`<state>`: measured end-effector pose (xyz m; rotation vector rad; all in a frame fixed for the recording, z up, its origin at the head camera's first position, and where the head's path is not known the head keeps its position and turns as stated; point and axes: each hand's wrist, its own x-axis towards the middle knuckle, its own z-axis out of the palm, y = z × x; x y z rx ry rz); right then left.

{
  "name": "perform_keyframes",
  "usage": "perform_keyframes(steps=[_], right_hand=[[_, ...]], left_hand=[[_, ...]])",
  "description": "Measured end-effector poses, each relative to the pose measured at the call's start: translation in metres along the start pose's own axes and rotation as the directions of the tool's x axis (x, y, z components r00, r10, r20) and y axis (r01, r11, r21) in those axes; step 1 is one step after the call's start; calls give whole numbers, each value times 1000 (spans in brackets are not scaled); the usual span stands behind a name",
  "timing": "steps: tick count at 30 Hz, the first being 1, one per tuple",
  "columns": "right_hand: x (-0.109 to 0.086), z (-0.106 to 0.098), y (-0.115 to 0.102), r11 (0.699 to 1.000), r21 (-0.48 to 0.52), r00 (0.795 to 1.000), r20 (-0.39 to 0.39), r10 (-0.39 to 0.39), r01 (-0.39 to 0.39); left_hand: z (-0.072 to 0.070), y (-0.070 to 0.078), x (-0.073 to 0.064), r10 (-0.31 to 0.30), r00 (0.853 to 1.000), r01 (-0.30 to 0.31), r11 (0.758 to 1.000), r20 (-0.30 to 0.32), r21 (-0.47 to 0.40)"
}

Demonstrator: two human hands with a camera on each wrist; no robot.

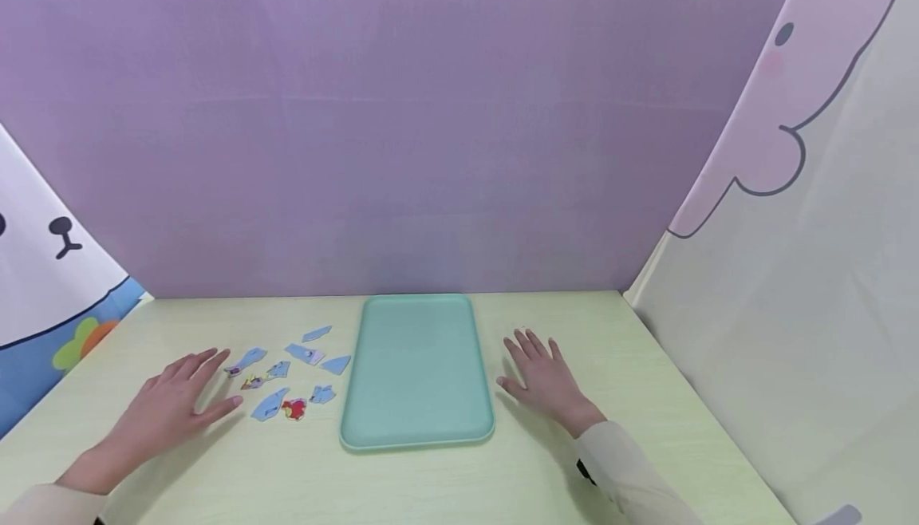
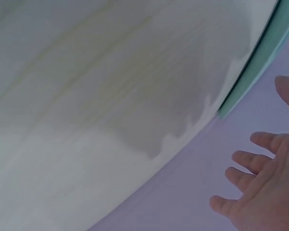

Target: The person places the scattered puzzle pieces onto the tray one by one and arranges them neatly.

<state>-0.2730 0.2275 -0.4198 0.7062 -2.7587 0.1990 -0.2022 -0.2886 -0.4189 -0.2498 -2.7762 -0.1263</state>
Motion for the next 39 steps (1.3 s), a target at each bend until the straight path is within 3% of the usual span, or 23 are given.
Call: perform_keyframes(steps=[11, 23, 28, 39], right_hand=[[1, 3, -16, 999, -1, 997, 57, -52, 52], [0, 2, -29, 995, -25, 987, 132, -95, 99], [1, 4, -33, 994, -19, 980, 168, -102, 107], [-2, 9, -38, 992, -2, 980, 156, -125, 127]], left_hand=[[3, 18, 3, 95, 995, -95, 995, -30, -10], [9, 32, 4, 170, 985, -170, 985, -13, -39], [13, 36, 4, 185, 983, -184, 982, 10, -34], [16, 41, 5, 187, 981, -185, 982, 56, -46]])
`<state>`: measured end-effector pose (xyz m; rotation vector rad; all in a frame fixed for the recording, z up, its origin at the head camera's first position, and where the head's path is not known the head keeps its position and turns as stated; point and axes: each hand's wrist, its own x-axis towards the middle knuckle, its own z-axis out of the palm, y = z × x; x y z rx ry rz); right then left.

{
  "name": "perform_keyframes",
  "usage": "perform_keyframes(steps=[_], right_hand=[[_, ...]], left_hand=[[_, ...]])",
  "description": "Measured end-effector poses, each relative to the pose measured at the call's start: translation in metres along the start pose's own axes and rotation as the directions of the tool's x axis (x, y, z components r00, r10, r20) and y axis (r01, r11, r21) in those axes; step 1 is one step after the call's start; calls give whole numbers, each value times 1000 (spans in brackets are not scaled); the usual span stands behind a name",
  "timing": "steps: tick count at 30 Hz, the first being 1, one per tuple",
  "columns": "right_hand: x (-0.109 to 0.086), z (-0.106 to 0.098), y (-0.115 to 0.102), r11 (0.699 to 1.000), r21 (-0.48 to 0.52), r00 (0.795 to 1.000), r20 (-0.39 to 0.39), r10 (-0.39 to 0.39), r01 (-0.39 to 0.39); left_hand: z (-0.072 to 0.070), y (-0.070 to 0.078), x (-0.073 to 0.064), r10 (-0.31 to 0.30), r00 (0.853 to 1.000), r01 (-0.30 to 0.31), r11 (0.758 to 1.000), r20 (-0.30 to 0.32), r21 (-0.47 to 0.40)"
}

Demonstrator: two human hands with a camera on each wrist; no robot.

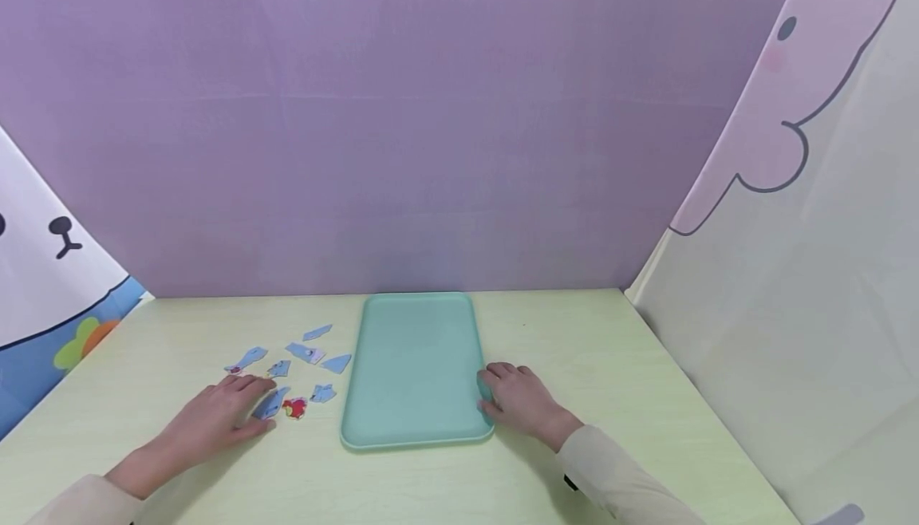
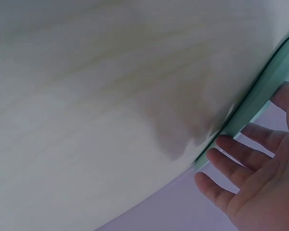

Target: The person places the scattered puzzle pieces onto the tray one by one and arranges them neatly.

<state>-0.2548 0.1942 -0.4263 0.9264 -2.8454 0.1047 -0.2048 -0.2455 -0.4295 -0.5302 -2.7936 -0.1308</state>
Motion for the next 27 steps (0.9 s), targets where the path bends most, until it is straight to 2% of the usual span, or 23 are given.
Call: perform_keyframes(steps=[6, 14, 27], right_hand=[[0, 1, 0, 1000, -13, 1000, 4, -14, 14], [-1, 0, 0, 999, 2, 999, -4, -33, 33], [0, 3, 4, 999, 32, 999, 24, -39, 38]], left_hand=[[1, 0, 1, 12, 1000, -11, 1000, -7, 8], [2, 0, 5, 40, 998, -40, 999, -46, 8], [2, 4, 7, 35, 997, -35, 999, -69, 13]])
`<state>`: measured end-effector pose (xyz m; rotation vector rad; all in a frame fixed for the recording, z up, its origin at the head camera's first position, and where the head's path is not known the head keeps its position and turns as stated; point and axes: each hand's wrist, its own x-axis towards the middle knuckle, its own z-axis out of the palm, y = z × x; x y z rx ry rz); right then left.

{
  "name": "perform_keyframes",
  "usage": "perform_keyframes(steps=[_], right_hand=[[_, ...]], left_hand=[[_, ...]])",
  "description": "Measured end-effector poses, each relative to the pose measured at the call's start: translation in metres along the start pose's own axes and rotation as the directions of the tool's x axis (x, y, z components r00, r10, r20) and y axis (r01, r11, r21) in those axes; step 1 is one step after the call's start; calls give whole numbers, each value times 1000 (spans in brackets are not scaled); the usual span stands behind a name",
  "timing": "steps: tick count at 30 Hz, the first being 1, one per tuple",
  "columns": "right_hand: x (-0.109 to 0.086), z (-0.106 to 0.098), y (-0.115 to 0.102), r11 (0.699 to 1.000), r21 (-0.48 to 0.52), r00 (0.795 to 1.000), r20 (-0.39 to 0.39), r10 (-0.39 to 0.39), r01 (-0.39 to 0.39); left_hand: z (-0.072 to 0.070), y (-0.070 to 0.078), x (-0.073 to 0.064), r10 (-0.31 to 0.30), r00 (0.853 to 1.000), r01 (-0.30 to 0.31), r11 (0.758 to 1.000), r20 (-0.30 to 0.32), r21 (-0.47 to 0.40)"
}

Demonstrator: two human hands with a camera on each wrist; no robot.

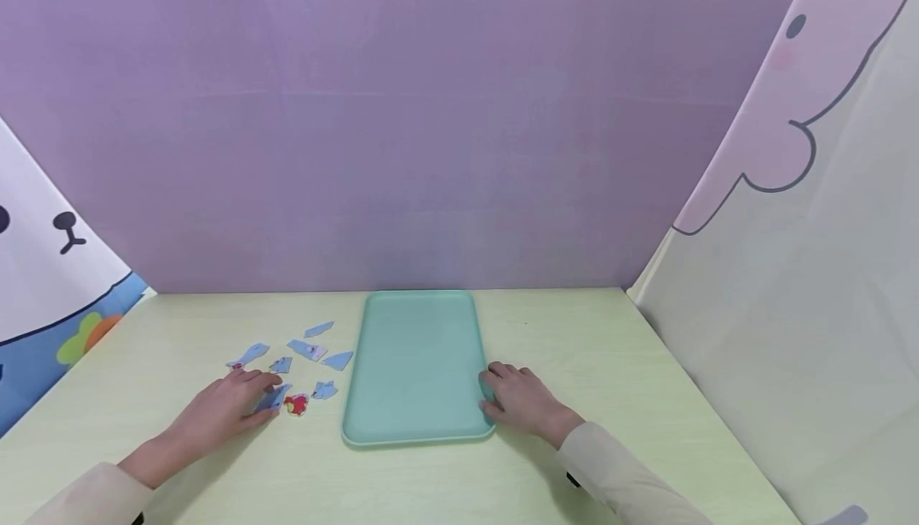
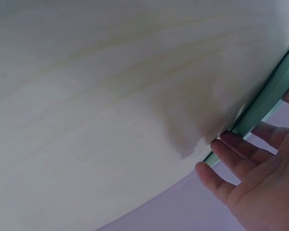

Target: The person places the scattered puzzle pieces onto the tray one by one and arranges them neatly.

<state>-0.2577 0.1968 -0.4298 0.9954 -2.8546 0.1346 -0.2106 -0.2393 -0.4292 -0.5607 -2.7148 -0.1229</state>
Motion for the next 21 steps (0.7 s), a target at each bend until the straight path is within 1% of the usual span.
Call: perform_keyframes(steps=[5, 9, 14, 18, 21], right_hand=[[0, 1, 3, 1000, 11, 1000, 3, -9, 9], [-1, 1, 6, 1000, 12, 1000, -4, -25, 25], [0, 2, 10, 999, -12, 999, -5, -49, 49], [0, 1, 12, 998, -24, 998, -1, -56, 56], [0, 1, 11, 998, -14, 998, 5, -56, 56]], left_hand=[[0, 0, 0, -6, 1000, 6, 1000, 7, -11], [1, -1, 1, -13, 1000, 14, 999, 27, -32], [0, -1, 2, -26, 998, 28, 998, 48, -52], [-2, 0, 1, -27, 999, 30, 997, 43, -65], [-3, 0, 2, -29, 999, 32, 997, 41, -73]])
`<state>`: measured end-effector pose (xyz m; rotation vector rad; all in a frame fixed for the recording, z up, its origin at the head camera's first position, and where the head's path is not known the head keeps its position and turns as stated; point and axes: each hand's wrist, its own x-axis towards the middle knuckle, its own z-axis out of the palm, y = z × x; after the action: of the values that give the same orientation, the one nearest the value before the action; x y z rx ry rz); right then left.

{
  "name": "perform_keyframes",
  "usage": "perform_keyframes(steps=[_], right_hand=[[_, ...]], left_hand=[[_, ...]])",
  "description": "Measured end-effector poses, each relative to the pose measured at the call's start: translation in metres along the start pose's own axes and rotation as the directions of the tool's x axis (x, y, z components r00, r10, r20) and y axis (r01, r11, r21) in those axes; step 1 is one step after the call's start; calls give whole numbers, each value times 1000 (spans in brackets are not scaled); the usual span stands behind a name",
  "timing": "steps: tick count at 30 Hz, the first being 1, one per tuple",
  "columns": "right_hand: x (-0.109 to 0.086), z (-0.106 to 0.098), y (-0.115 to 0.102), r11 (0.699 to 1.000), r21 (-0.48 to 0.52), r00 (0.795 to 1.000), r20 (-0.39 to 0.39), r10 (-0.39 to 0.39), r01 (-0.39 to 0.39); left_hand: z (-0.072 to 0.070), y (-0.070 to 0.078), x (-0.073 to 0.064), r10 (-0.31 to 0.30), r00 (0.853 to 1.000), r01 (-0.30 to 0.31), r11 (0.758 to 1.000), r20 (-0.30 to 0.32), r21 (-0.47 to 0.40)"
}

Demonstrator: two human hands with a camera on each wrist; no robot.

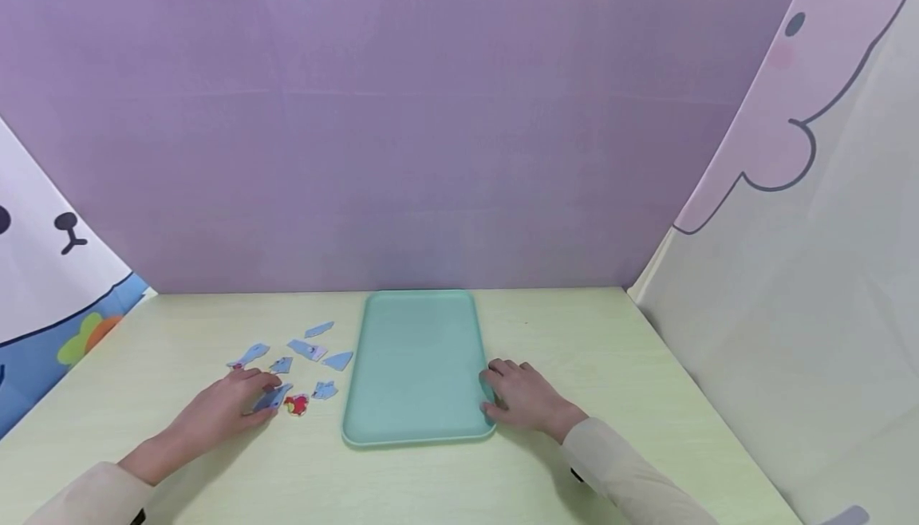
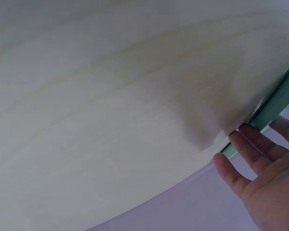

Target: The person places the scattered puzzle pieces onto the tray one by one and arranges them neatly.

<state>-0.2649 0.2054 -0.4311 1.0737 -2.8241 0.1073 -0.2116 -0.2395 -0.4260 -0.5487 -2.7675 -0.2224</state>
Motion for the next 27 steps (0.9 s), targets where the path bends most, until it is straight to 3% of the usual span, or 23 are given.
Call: perform_keyframes(steps=[15, 22, 27], right_hand=[[0, 2, 3, 1000, 2, 1000, -2, 1, -1], [0, 3, 4, 1000, 5, 1000, 3, 6, -6], [0, 4, 4, 1000, 3, 1000, -3, 1, -1]], left_hand=[[-1, -4, 12, 14, 996, -17, 999, -84, -43], [1, 2, 23, 37, 993, -42, 998, -110, -41], [2, 10, 31, 36, 995, -41, 998, -89, -49]])
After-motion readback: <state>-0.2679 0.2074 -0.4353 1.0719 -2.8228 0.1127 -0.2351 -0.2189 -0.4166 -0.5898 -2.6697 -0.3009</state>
